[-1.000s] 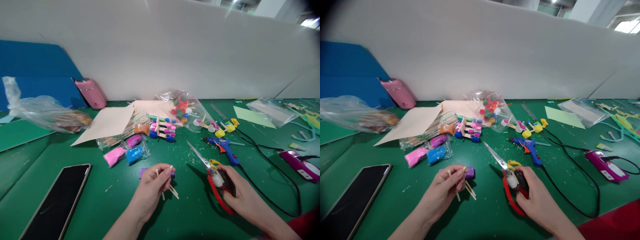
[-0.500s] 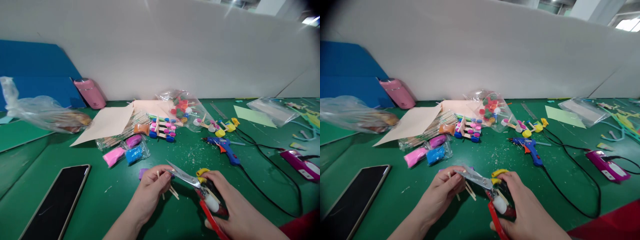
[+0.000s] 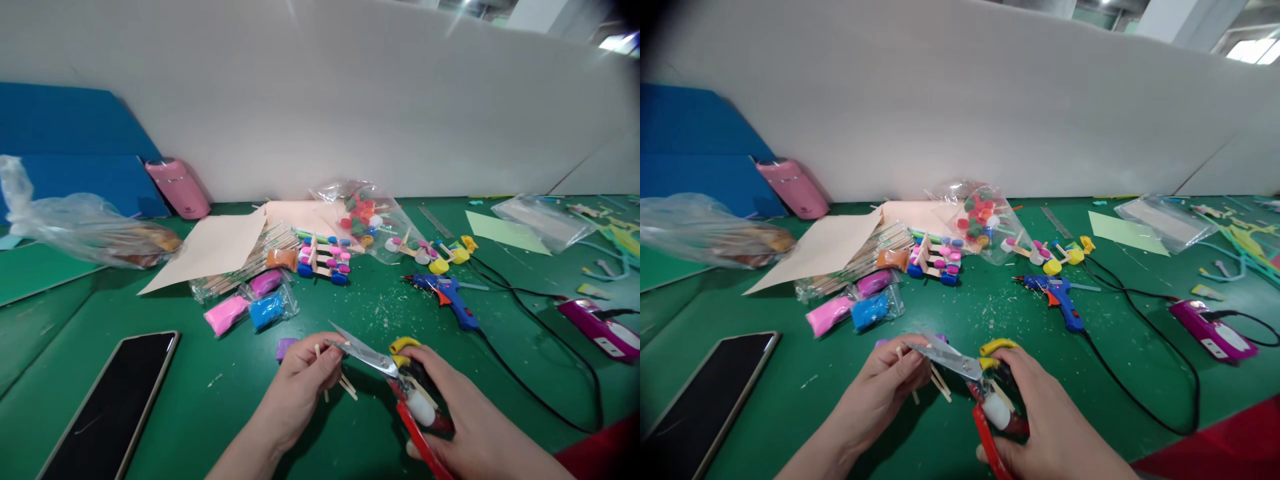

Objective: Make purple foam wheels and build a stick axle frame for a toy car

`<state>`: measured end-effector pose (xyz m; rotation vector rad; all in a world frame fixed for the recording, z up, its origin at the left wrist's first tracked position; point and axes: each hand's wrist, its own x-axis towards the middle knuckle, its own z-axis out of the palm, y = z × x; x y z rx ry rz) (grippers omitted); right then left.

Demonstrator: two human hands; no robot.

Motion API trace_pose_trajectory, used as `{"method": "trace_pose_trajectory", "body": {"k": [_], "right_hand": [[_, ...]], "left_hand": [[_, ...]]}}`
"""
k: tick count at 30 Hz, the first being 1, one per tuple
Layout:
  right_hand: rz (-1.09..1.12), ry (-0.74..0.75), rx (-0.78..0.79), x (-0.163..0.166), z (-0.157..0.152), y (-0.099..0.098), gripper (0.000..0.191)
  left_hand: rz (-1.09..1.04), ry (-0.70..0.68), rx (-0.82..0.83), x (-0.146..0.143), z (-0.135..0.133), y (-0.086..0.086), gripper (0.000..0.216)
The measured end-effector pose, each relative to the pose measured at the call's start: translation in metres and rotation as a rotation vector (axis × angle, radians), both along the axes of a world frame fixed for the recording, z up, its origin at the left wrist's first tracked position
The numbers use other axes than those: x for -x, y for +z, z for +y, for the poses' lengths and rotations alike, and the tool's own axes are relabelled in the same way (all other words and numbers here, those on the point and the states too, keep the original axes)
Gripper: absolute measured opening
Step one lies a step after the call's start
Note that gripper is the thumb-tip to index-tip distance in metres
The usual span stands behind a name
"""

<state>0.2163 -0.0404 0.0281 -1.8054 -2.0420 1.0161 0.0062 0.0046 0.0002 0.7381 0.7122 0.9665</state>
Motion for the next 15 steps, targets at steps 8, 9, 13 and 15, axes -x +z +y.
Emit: {"method": "trace_pose_trajectory", "body": {"k": [8,9,13,15], "right_hand": [[0.084,-0.060,0.022,0.011,0.002,0.012,0.058],[0.091,-0.078,0.026,0.013,0.002,0.013,0.057],[0.105,-0.118,0.099,0.020,0.002,0.016,0.043],[0.080,-0.108,0.134,0.023,0.003,0.017,0.032]], "left_hand": [[0.029,-0.019,-0.007,0.000,0.000,0.000,0.020],[0.033,-0.023,-0.007,0.000,-0.001,-0.001,0.020],[0.049,-0.044,-0.014,0.000,-0.002,-0.002,0.020],[0.045,-0.046,-0.013,0.000,-0.002,-0.002,0.021]]}}
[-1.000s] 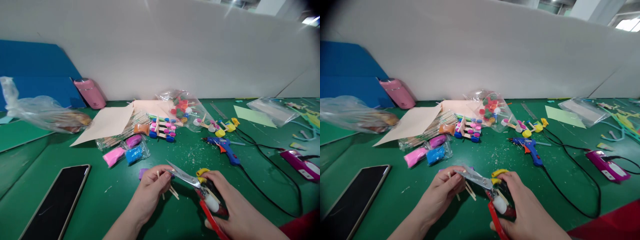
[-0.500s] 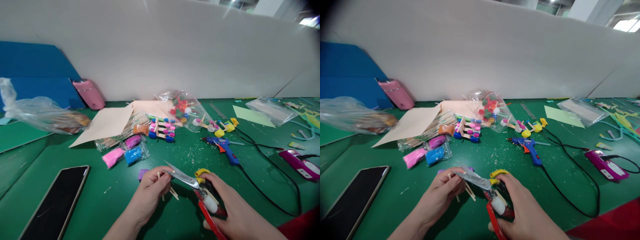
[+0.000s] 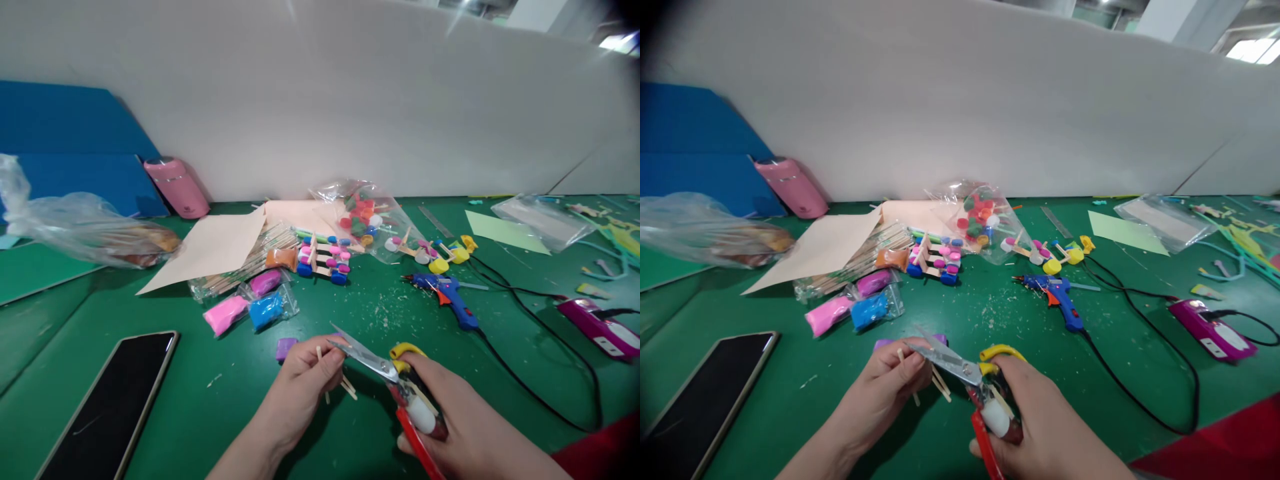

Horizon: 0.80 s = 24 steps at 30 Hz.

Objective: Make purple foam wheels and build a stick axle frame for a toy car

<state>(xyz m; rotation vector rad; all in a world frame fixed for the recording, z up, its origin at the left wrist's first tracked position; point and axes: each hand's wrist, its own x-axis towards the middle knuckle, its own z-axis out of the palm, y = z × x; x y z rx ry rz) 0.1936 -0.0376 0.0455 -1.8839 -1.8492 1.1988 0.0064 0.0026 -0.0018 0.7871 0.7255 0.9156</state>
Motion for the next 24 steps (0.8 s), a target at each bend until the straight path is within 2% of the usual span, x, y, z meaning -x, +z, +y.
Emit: {"method": "trace_pose_trajectory", "body": {"k": [8,20,24], "right_hand": [[-0.094,0.112,-0.018,-0.005,0.004,-0.003,0.028],[-0.175,0.125,-0.113,-0.003,-0.001,-0.018,0.017],[-0.128,0.056,-0.162,-0.014,0.003,-0.026,0.013]], "left_hand": [[0.025,-0.006,0.019,0.000,0.000,0.002,0.023],[-0.090,-0.007,0.076,-0.005,0.000,0.001,0.020],[-0.102,-0.035,0.085,-0.006,-0.001,0.002,0.019]]}}
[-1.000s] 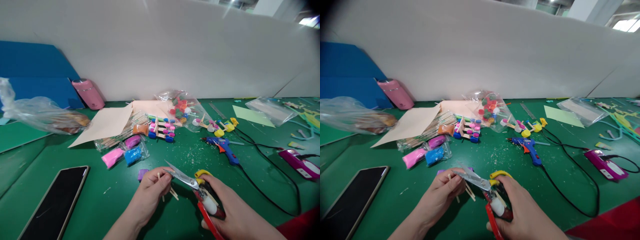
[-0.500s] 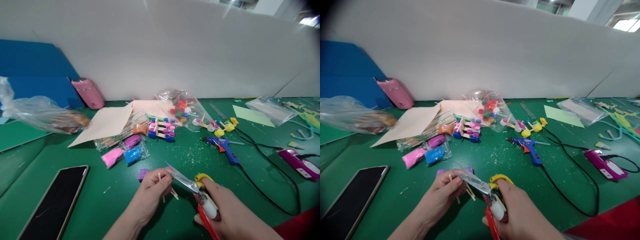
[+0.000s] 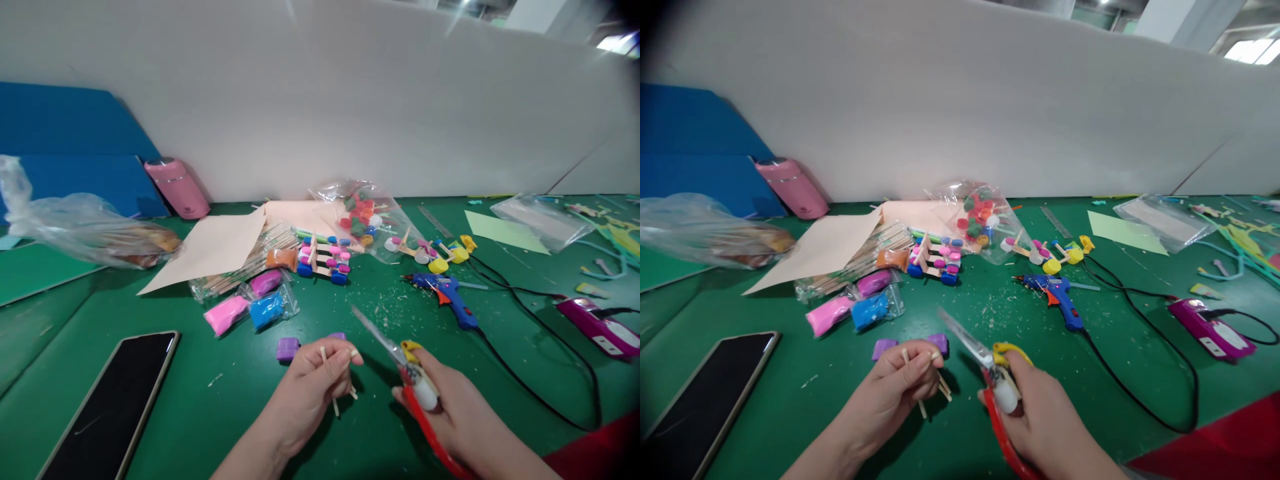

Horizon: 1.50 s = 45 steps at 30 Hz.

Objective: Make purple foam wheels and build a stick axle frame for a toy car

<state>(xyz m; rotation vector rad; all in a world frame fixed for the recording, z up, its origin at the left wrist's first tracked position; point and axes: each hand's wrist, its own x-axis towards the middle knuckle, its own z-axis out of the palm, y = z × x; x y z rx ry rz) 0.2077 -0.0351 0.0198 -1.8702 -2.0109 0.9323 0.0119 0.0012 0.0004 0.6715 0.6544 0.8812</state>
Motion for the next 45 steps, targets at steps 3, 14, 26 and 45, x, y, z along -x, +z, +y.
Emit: {"method": "trace_pose_trajectory", "body": {"k": [3,14,26,45], "right_hand": [[-0.031,-0.066,-0.067,-0.011,0.004,-0.002,0.018],[0.009,-0.089,-0.089,-0.009,0.004,0.004,0.031],[0.353,-0.133,-0.046,0.013,0.013,0.002,0.016],[-0.201,0.148,-0.165,0.003,-0.005,0.021,0.038]], "left_hand": [[-0.031,-0.005,0.009,0.000,0.000,0.000,0.019],[0.096,0.008,0.046,-0.001,0.000,0.005,0.021],[0.046,-0.107,0.136,-0.003,-0.002,0.007,0.028],[0.703,0.110,-0.575,0.011,-0.003,0.017,0.025]]}}
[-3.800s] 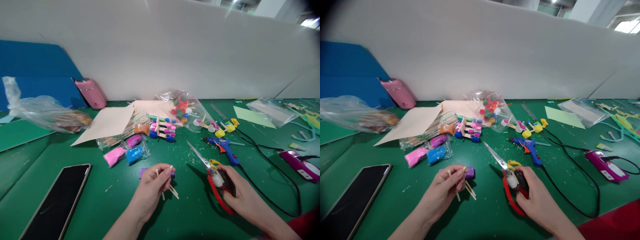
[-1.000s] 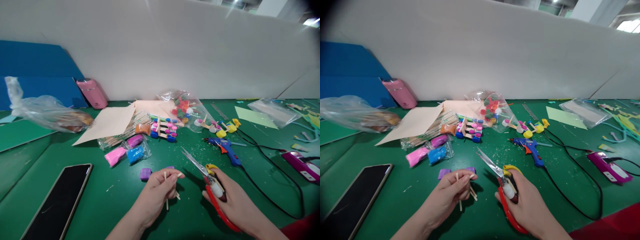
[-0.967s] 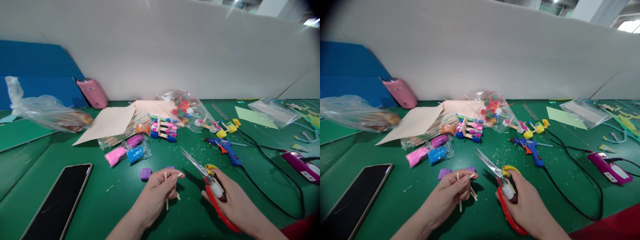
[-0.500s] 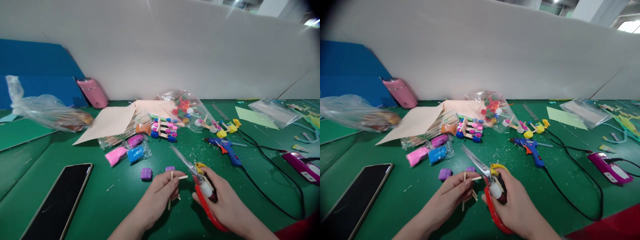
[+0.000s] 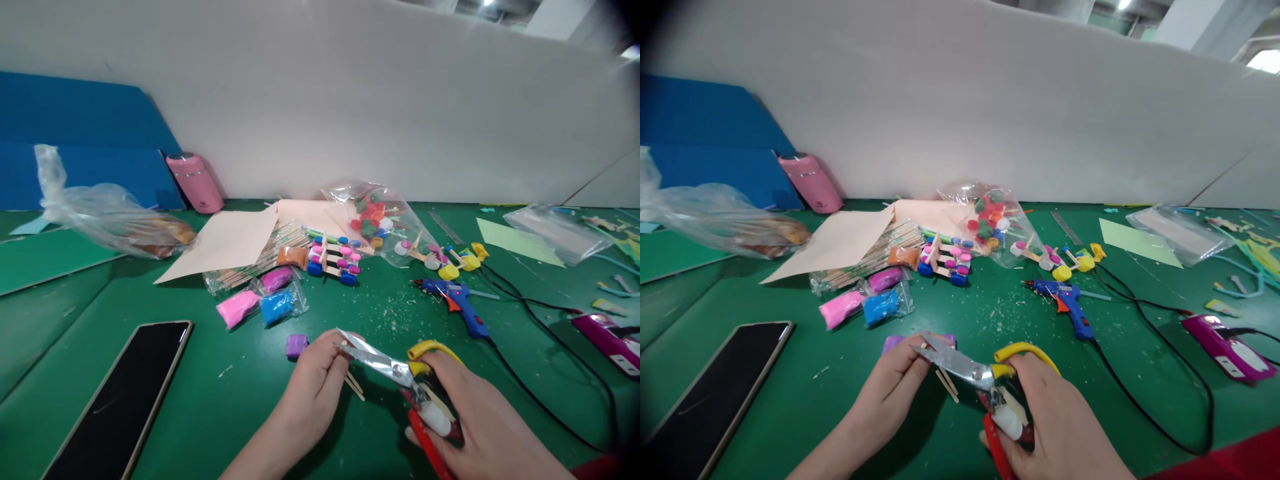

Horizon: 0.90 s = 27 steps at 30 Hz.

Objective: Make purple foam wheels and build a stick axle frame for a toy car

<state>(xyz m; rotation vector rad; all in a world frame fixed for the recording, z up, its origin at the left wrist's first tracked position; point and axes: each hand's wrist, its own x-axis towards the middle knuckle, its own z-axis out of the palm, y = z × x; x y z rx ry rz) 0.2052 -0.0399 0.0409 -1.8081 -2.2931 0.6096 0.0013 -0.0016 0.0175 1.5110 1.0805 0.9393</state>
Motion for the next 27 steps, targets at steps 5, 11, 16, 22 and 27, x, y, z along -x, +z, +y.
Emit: {"method": "trace_pose_trajectory", "body": {"k": [5,11,16,22,27], "right_hand": [[0.009,-0.006,0.006,0.0020,-0.0008,0.0022,0.038],[0.006,-0.019,0.035,0.0058,0.0015,0.0028,0.038],[0.027,-0.041,0.044,0.0080,0.0014,0.0015,0.037],[0.040,-0.045,0.054,0.0073,-0.0007,-0.0002,0.036],[0.034,-0.013,0.091,0.0051,0.0011,-0.0010,0.039]], "left_hand": [[0.071,0.027,-0.116,-0.0004,0.0006,-0.0026,0.026],[0.092,0.061,-0.127,-0.0027,0.0006,-0.0045,0.026],[0.134,0.087,-0.197,-0.0036,0.0011,-0.0070,0.028],[0.213,0.077,-0.280,-0.0034,0.0009,-0.0097,0.029],[0.218,0.088,-0.293,-0.0041,0.0023,-0.0101,0.028]]}}
